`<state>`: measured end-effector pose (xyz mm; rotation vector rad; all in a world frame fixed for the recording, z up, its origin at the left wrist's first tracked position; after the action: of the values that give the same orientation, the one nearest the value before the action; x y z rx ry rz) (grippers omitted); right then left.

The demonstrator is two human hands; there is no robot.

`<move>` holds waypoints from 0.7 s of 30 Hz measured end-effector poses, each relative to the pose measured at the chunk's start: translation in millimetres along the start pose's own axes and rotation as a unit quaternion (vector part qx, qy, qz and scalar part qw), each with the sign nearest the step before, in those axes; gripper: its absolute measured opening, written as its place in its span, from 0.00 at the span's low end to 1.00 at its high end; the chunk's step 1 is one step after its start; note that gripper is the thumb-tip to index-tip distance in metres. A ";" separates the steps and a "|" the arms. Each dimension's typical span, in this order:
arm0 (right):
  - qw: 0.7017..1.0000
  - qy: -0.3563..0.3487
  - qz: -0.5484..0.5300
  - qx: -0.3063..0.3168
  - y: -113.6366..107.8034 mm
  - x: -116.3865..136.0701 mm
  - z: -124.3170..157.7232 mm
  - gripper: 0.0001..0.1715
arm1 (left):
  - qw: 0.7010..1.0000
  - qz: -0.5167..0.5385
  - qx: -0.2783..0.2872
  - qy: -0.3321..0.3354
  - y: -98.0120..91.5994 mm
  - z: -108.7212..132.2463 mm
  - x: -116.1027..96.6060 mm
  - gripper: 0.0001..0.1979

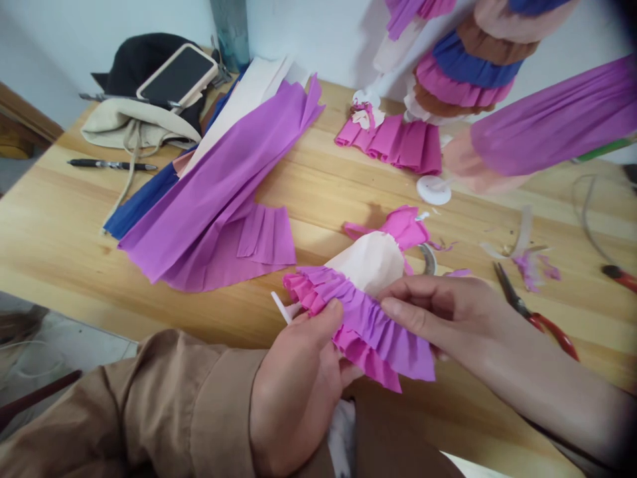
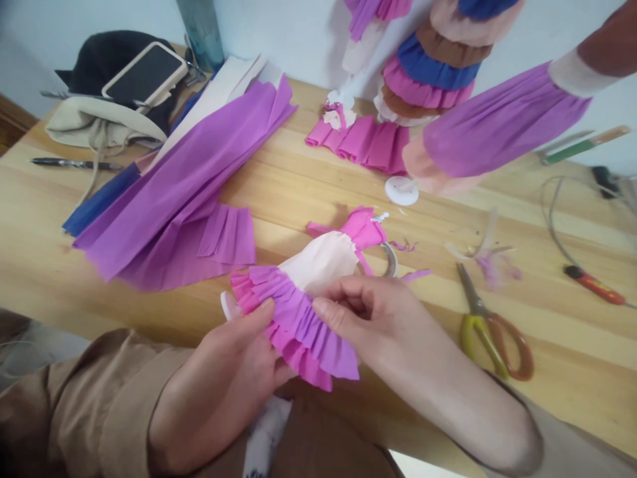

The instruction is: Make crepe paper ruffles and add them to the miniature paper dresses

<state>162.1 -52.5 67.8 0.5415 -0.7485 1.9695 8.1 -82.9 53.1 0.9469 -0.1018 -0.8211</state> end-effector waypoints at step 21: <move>0.996 0.082 -0.025 0.002 -2.6 13.1 -6.3 0.21 | 0.998 -0.026 0.053 0.030 -2.6 3.7 -0.2 0.33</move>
<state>157.7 -39.1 72.3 0.3921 -0.6229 1.9417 4.9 -86.2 53.4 1.0764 -0.0692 -0.8414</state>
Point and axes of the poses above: each hand's wrist, its own z-axis away from the middle knuckle, its own y-axis out of the palm, x = y × z, the point moved 2 cm from there along -z, towards the middle knuckle, and after that the axes turned 14 degrees about y, right-handed, at the moved point
